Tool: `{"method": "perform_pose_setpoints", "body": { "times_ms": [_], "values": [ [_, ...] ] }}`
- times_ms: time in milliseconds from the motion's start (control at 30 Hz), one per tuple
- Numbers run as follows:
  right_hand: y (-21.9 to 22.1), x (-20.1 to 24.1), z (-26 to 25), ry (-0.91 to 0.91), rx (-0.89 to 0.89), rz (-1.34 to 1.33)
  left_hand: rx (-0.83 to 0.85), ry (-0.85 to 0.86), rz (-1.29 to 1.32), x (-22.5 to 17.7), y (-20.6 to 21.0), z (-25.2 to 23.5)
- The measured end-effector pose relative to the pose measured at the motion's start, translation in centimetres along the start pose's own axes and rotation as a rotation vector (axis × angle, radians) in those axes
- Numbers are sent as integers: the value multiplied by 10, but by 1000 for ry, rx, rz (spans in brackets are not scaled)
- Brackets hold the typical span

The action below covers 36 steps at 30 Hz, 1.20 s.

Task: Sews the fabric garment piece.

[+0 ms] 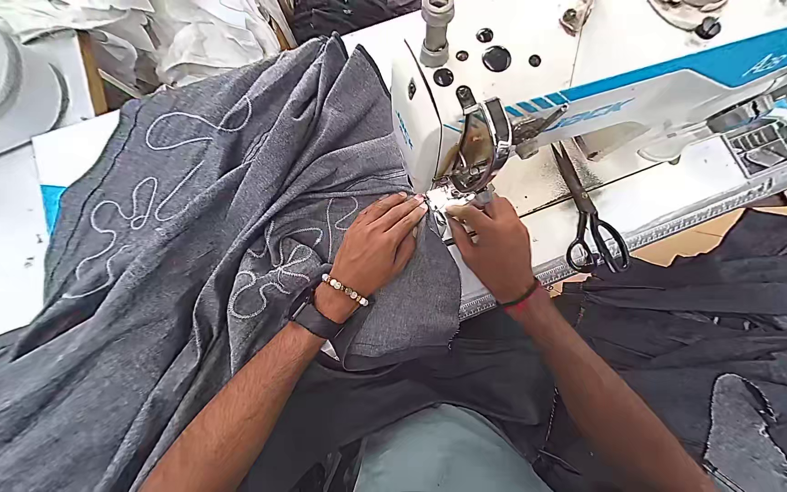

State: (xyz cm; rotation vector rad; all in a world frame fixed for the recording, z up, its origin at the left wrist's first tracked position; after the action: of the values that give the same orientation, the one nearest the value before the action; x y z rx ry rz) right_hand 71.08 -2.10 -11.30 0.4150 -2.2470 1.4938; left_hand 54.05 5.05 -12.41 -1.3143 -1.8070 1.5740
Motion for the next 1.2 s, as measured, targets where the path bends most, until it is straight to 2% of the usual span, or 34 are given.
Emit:
{"method": "perform_pose_setpoints", "body": {
  "times_ms": [67, 133, 233, 367, 533, 633, 733, 800, 867, 967, 1033, 1100, 1200],
  "values": [
    [8, 15, 6, -101, -59, -28, 12, 5, 13, 2, 0, 0],
    [12, 26, 16, -204, -34, -31, 16, 34, 28, 6, -2, -1],
    [16, 30, 30, -241, 12, 18, 33, 124, 36, 15, -5, -4],
    [15, 30, 37, -176, -102, 166, 51, 209, -21, 25, -4, -9],
    [7, 22, 34, -33, -176, 121, 39, 24, -58, -4, -1, -9],
    [7, 7, 19, 168, -61, 78, 36, -104, -128, -17, 10, 1],
    [10, 22, -5, 229, 93, 19, 17, -156, -135, -20, 11, 7],
    [7, 31, -12, 261, 122, -46, 12, -135, -113, -17, 7, 9],
    [3, 28, 6, 359, 107, -209, 51, -102, -125, -15, 7, 10],
    [6, 38, 60, 490, 205, -406, 76, -126, -146, -16, 9, 13],
    [3, 50, 85, 500, 133, -532, 63, -125, -148, -16, 10, 12],
    [-2, 51, 89, 487, 38, -598, 44, -107, -150, -15, 8, 10],
    [4, 44, 78, 469, 20, -549, 2, -68, -190, -11, 5, 6]
  ]
}}
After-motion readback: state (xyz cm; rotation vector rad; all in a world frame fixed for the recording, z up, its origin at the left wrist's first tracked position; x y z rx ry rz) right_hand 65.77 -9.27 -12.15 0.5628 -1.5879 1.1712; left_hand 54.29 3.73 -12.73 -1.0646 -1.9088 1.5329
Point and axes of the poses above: each hand's wrist, its own z-axis away from the middle knuckle, its own y-axis out of the palm, x = y × z, the point moved 6 cm from there along -z, towards the middle knuckle, and after that the axes turned 4 degrees about -z, right-handed, at the moved point
